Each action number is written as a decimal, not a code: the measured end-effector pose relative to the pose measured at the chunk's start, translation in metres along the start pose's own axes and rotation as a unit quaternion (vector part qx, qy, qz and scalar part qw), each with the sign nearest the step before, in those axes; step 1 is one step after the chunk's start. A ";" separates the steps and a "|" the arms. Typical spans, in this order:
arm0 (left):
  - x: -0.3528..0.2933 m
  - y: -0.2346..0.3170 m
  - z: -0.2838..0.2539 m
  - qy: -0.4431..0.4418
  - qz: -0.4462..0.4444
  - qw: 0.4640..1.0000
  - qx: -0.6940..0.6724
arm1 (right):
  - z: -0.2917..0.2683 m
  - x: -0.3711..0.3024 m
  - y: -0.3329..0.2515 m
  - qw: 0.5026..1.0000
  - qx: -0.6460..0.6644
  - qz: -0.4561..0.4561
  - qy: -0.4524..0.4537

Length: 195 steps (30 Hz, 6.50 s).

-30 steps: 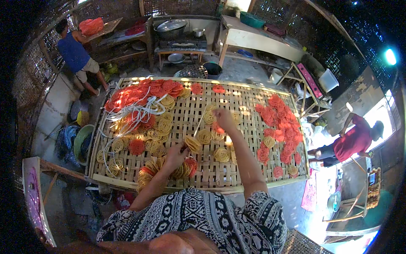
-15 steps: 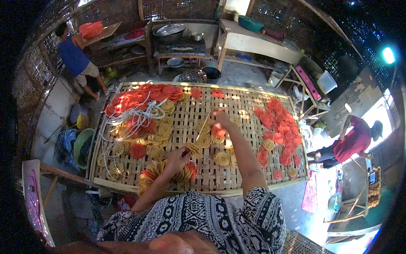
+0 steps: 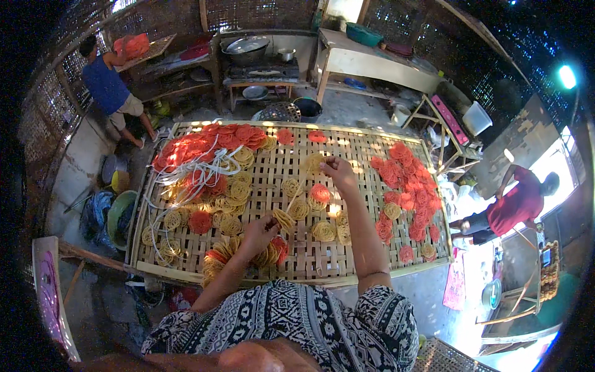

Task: The person sorts and stacks yellow and red circular crackers on a large bamboo rack by hand, moving them between groups.

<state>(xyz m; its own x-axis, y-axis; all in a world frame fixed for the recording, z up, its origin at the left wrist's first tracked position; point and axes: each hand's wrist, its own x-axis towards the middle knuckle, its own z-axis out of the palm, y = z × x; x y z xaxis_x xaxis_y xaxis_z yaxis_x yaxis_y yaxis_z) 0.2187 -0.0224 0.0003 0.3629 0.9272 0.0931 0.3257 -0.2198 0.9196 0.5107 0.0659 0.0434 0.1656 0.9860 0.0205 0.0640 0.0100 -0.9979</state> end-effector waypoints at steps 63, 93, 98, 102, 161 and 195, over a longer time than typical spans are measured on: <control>-0.002 0.004 -0.002 -0.079 0.046 0.996 0.014 | -0.006 -0.065 0.007 0.978 -0.152 -0.059 0.127; 0.001 -0.002 0.002 -0.086 0.051 0.994 0.045 | -0.014 -0.080 0.003 0.989 0.045 -0.062 0.129; -0.002 -0.006 0.000 -0.079 0.041 0.996 0.013 | -0.005 -0.095 -0.021 0.988 -0.130 -0.064 0.045; -0.001 0.012 -0.007 -0.110 0.016 0.992 0.054 | -0.016 -0.104 -0.017 0.941 -0.308 -0.064 -0.121; -0.001 0.004 -0.002 -0.097 0.033 0.995 -0.010 | 0.002 -0.118 -0.002 0.955 -0.257 -0.145 -0.025; -0.005 0.005 -0.002 -0.111 0.051 0.991 0.050 | 0.002 -0.121 -0.015 0.966 -0.186 -0.131 0.125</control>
<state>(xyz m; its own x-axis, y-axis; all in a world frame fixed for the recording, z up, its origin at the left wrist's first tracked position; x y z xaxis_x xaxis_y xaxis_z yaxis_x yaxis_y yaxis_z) 0.2173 -0.0275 0.0056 0.5775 0.8118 0.0868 0.3580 -0.3473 0.8667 0.4878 -0.0538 0.0562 0.3255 0.8864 0.3292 0.4769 0.1467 -0.8666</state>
